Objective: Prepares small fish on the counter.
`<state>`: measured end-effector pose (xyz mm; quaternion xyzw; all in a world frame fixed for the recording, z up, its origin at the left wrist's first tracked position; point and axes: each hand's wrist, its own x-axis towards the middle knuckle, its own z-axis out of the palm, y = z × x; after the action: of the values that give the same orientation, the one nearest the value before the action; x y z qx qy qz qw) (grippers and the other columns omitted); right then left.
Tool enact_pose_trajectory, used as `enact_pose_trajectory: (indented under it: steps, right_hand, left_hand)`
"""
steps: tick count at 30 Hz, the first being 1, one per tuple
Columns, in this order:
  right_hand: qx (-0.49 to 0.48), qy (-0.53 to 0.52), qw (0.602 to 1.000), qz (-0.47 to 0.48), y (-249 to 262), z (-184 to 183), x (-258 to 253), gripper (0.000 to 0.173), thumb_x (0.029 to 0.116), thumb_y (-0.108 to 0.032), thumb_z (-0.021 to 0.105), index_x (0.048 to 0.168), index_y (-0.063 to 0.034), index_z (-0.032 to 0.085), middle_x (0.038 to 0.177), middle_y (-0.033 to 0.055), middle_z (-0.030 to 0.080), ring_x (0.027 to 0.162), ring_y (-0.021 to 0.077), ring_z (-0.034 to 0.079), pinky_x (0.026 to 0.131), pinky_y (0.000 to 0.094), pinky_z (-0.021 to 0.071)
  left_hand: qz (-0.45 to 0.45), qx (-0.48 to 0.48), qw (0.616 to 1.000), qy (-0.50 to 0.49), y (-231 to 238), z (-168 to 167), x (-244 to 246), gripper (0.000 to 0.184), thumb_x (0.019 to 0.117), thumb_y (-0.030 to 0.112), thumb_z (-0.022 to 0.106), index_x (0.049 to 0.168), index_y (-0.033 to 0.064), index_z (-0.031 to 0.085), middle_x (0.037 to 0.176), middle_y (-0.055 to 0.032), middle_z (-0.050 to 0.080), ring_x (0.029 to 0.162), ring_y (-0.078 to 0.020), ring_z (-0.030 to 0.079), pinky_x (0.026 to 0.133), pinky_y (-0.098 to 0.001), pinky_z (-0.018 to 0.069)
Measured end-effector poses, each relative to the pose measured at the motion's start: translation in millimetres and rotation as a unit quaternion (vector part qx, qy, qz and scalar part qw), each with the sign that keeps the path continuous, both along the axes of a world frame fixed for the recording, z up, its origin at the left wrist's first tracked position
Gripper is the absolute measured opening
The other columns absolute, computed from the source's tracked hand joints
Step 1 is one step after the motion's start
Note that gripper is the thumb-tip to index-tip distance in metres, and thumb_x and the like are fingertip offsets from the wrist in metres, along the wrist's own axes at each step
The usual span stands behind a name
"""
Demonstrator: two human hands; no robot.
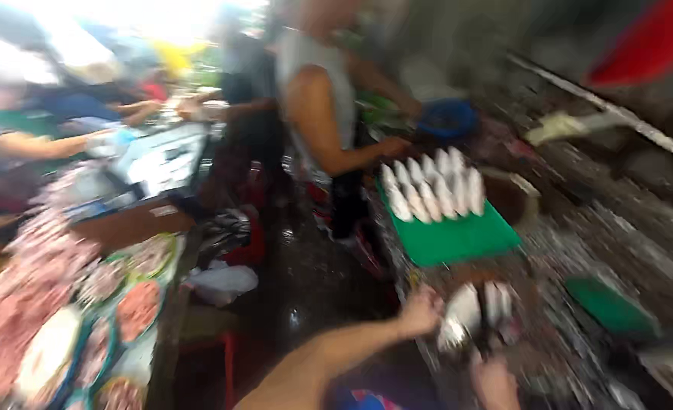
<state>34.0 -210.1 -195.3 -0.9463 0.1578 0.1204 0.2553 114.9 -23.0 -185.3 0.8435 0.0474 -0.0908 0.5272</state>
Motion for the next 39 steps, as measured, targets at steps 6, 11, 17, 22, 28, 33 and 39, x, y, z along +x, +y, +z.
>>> enact_pose_trajectory:
  steps: [6, 11, 17, 22, 28, 33, 39]
  right_hand:
    - [-0.03, 0.109, 0.993, -0.027, -10, 117, -5, 0.059, 0.1092, -0.044, 0.038, 0.142, 0.0035, 0.047, 0.095, 0.0212, 0.071, 0.091, 0.0382, 0.073, 0.082, 0.0561, 0.0589]
    - [-0.089, 0.252, 0.964, -0.004, -7, 136, -12, 0.05, 0.1096, -0.044, 0.037, 0.134, -0.0031, 0.05, 0.089, 0.0166, 0.069, 0.087, 0.0363, 0.073, 0.077, 0.0538, 0.0589]
    - [-0.122, 0.349, 0.929, 0.027, -11, 128, 2, 0.046, 0.1095, -0.045, 0.038, 0.132, -0.0069, 0.049, 0.087, 0.0151, 0.069, 0.088, 0.036, 0.073, 0.076, 0.0529, 0.059]
    - [-0.138, 0.377, 0.915, 0.034, -13, 137, 14, 0.04, 0.1088, -0.044, 0.041, 0.127, -0.0095, 0.049, 0.084, 0.0118, 0.067, 0.086, 0.0337, 0.073, 0.074, 0.0506, 0.0591]
    - [-0.141, 0.436, 0.888, 0.047, -12, 152, 32, 0.039, 0.1095, -0.044, 0.039, 0.126, -0.0106, 0.048, 0.085, 0.0112, 0.067, 0.089, 0.0326, 0.073, 0.076, 0.0496, 0.0591]
    - [-0.125, 0.371, 0.92, -0.001, 0, 68, 55, 0.047, 0.1088, -0.044, 0.041, 0.134, -0.0048, 0.043, 0.084, 0.0158, 0.068, 0.081, 0.0379, 0.073, 0.069, 0.0555, 0.06]
    - [-0.078, 0.238, 0.968, 0.012, -10, 4, 61, 0.051, 0.1091, -0.044, 0.041, 0.139, -0.0029, 0.041, 0.078, 0.0161, 0.067, 0.072, 0.0367, 0.072, 0.061, 0.055, 0.0596]
  left_hand:
    - [-0.09, 0.115, 0.988, 0.046, -33, -65, 28, 0.057, 0.1059, 0.041, 0.047, 0.142, -0.0023, 0.05, 0.146, -0.0279, 0.05, 0.138, -0.0435, 0.046, 0.115, -0.0574, 0.0393]
    - [-0.088, 0.139, 0.985, 0.049, -64, -77, 29, 0.052, 0.1072, 0.038, 0.038, 0.144, 0.003, 0.049, 0.141, -0.0251, 0.052, 0.134, -0.0441, 0.046, 0.107, -0.0652, 0.0382]
    - [-0.042, 0.193, 0.979, 0.044, -88, -81, 22, 0.04, 0.1074, 0.034, 0.035, 0.134, 0.01, 0.053, 0.131, -0.0162, 0.056, 0.127, -0.0362, 0.049, 0.105, -0.057, 0.0364]
    - [-0.033, 0.17, 0.981, 0.086, -95, -78, 22, 0.045, 0.1071, 0.038, 0.035, 0.14, 0.0105, 0.05, 0.136, -0.0167, 0.053, 0.129, -0.0353, 0.046, 0.106, -0.0549, 0.0359]
    - [-0.019, 0.191, 0.979, 0.063, -102, -80, 20, 0.041, 0.1081, 0.033, 0.036, 0.138, 0.0098, 0.051, 0.135, -0.0163, 0.053, 0.124, -0.0347, 0.049, 0.099, -0.0521, 0.0391]
    - [-0.045, 0.227, 0.971, 0.052, -102, -83, 15, 0.043, 0.1082, 0.031, 0.032, 0.143, 0.0096, 0.047, 0.139, -0.0157, 0.051, 0.127, -0.0337, 0.048, 0.098, -0.0508, 0.039]
    - [-0.026, 0.239, 0.968, 0.066, -109, -85, 10, 0.046, 0.1077, 0.033, 0.033, 0.146, 0.0109, 0.046, 0.141, -0.0155, 0.051, 0.128, -0.0352, 0.047, 0.101, -0.0526, 0.0374]
